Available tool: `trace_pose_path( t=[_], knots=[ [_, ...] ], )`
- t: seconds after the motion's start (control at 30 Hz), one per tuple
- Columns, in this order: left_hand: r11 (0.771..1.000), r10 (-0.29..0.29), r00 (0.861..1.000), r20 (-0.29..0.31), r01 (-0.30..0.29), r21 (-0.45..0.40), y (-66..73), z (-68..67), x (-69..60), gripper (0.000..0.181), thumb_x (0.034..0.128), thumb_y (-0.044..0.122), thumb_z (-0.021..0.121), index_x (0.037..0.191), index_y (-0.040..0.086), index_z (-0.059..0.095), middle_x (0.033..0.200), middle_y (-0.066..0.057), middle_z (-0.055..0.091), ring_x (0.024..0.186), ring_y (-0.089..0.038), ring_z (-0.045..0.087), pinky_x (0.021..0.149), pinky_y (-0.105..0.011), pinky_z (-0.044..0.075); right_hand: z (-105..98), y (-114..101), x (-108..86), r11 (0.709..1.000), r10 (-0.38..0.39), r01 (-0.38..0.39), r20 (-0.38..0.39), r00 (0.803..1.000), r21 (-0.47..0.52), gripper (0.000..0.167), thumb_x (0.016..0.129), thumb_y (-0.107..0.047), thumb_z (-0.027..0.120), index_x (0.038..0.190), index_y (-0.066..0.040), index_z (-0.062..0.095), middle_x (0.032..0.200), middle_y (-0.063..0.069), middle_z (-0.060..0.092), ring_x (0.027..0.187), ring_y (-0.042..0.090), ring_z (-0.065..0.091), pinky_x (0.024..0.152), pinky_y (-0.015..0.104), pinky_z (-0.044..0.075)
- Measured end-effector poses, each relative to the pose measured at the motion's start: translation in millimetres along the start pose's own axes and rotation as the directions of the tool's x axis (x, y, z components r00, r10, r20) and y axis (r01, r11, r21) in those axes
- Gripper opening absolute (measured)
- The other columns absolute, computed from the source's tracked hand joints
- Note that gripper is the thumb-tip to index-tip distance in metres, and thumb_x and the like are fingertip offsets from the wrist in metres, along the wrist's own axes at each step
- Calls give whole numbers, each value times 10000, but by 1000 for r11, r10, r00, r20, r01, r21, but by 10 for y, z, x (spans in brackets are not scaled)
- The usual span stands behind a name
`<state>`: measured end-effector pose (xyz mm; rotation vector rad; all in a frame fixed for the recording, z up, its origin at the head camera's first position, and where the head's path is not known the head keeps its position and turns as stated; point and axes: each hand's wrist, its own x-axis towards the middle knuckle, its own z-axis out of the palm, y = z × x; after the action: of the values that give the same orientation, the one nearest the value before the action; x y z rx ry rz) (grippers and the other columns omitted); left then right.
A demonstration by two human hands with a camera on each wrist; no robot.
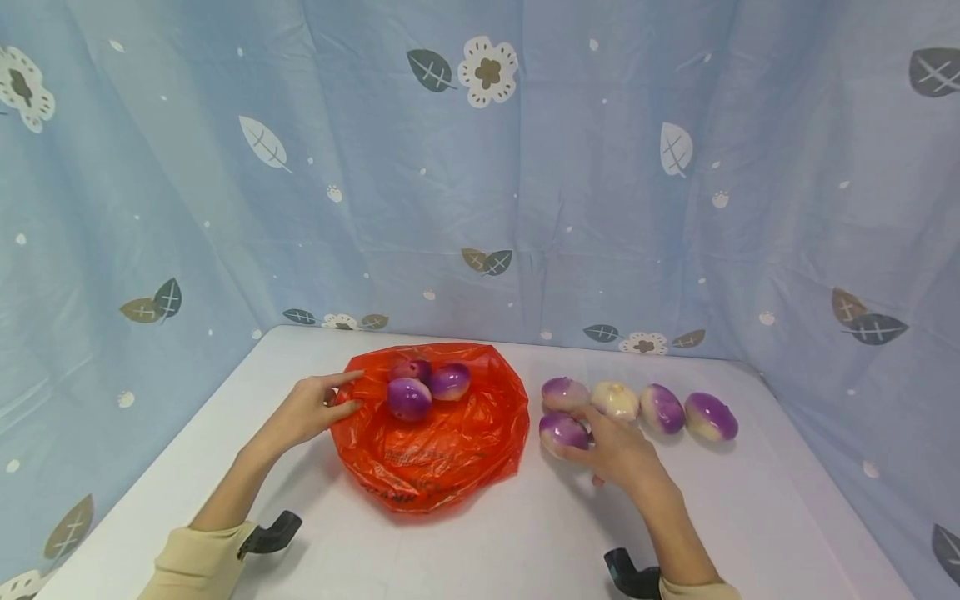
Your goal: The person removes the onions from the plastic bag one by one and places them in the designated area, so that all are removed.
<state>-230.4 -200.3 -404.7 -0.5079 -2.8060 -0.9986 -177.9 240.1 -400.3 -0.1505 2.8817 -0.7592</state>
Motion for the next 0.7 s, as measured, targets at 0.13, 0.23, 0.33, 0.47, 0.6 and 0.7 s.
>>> trace_pose_path(
  t=[0.13, 0.23, 0.33, 0.47, 0.6, 0.7],
  knots=[
    [1000, -2, 1000, -3, 2, -1, -3, -1, -7, 476, 868, 102, 698, 1319, -13, 595, 611, -6, 496, 541, -102, 440, 464, -205, 396, -4, -2, -5, 1000, -2, 3, -3, 1000, 8, 697, 784, -521, 758, 1345, -184, 521, 1113, 123, 663, 498, 120, 603, 626, 286, 530],
    [1000, -5, 1000, -6, 5, -2, -7, 1, -5, 476, 866, 100, 702, 1317, -11, 598, 612, -5, 498, 542, -99, 440, 466, -201, 395, -11, 6, -13, 1000, -8, 8, 0, 1000, 3, 722, 777, -527, 762, 1367, -200, 505, 1114, 111, 662, 499, 122, 599, 636, 293, 525],
    [1000, 6, 1000, -4, -6, -1, -7, 0, -1, 477, 866, 99, 700, 1316, -20, 595, 599, -2, 491, 534, -97, 433, 460, -205, 386, -21, 21, -16, 1000, -14, 14, 3, 1000, -9, 730, 775, -522, 766, 1375, -202, 499, 1089, 99, 665, 492, 127, 599, 638, 298, 513],
    [1000, -1, 1000, 2, 1, -2, -3, 1, 4, 484, 867, 107, 705, 1322, -11, 594, 578, 13, 474, 520, -94, 430, 457, -203, 376, -38, 38, -16, 1000, -21, 21, 12, 1000, -17, 733, 779, -510, 768, 1381, -189, 498, 1073, 107, 667, 488, 132, 603, 630, 300, 509],
    [1000, -7, 1000, 7, 7, -6, -5, 0, 0, 490, 868, 114, 705, 1330, -4, 590, 576, 19, 469, 521, -98, 432, 457, -205, 378, -58, 51, -25, 1000, -16, 17, 21, 1000, -15, 745, 780, -502, 769, 1392, -189, 483, 1102, 132, 653, 499, 127, 607, 627, 305, 512],
    [1000, -5, 1000, 7, 5, -8, -6, -4, -7, 490, 868, 111, 702, 1330, -7, 589, 572, 19, 463, 520, -102, 431, 453, -208, 375, -83, 57, -37, 1000, -21, 22, 23, 1000, -6, 758, 783, -492, 770, 1401, -171, 470, 1115, 159, 643, 504, 129, 608, 615, 308, 508]
  ],
)
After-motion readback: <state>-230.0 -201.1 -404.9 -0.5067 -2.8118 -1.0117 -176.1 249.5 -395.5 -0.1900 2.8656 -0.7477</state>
